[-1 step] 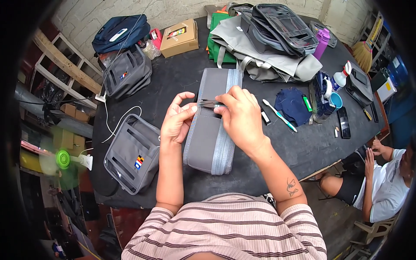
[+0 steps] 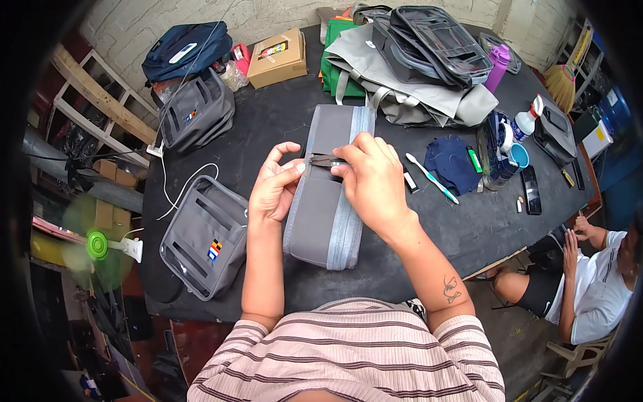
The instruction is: The person uses a small utility knife to trim excess material and threads from the edges of a manufactured bag component.
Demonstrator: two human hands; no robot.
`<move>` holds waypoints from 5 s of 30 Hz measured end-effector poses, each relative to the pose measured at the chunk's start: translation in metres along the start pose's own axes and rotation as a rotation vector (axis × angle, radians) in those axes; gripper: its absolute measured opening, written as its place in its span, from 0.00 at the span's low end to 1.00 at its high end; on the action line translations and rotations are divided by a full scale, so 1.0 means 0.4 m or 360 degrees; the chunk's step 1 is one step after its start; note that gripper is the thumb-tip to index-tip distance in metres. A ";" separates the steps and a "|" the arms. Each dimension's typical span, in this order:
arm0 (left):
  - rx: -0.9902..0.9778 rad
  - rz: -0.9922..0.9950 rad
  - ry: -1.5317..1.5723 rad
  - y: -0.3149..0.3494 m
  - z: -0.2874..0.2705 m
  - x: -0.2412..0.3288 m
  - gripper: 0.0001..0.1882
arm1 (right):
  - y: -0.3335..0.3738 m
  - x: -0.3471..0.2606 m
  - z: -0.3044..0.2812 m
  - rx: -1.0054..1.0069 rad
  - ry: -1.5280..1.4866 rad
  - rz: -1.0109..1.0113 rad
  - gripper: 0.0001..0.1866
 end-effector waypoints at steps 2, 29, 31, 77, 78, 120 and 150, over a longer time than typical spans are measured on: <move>-0.0032 -0.0064 0.0173 -0.002 -0.003 -0.007 0.20 | 0.001 0.000 -0.001 -0.0014 0.0008 0.0005 0.10; 0.0272 0.0260 -0.0011 0.049 0.080 -0.022 0.16 | -0.046 -0.026 -0.038 -0.0113 0.0331 0.0064 0.10; 0.0343 0.0303 -0.0083 0.058 0.093 -0.021 0.15 | -0.052 -0.041 -0.037 -0.0064 0.0392 0.0044 0.09; 0.0452 0.0531 -0.0209 0.052 0.098 -0.055 0.15 | -0.026 -0.082 -0.019 -0.0026 0.0532 -0.0159 0.08; 0.0465 0.0524 -0.0198 0.056 0.104 -0.051 0.15 | -0.022 -0.088 -0.027 -0.0095 0.0499 -0.0192 0.08; 0.0175 0.0705 -0.1111 -0.066 0.177 -0.086 0.32 | 0.182 0.475 0.142 0.0489 -0.0297 0.0863 0.13; 0.0017 0.0718 -0.0697 -0.044 0.132 -0.049 0.35 | 0.051 0.122 0.131 0.0350 -0.0937 0.0670 0.11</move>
Point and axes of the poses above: each hand's wrist, its own y-axis away from the middle knuckle, its own z-axis out of the palm, x = y × z, the point moved 1 cm from there along -y, towards the middle knuckle, and after that the axes turned 3 degrees about -y, right-handed, at the moved point
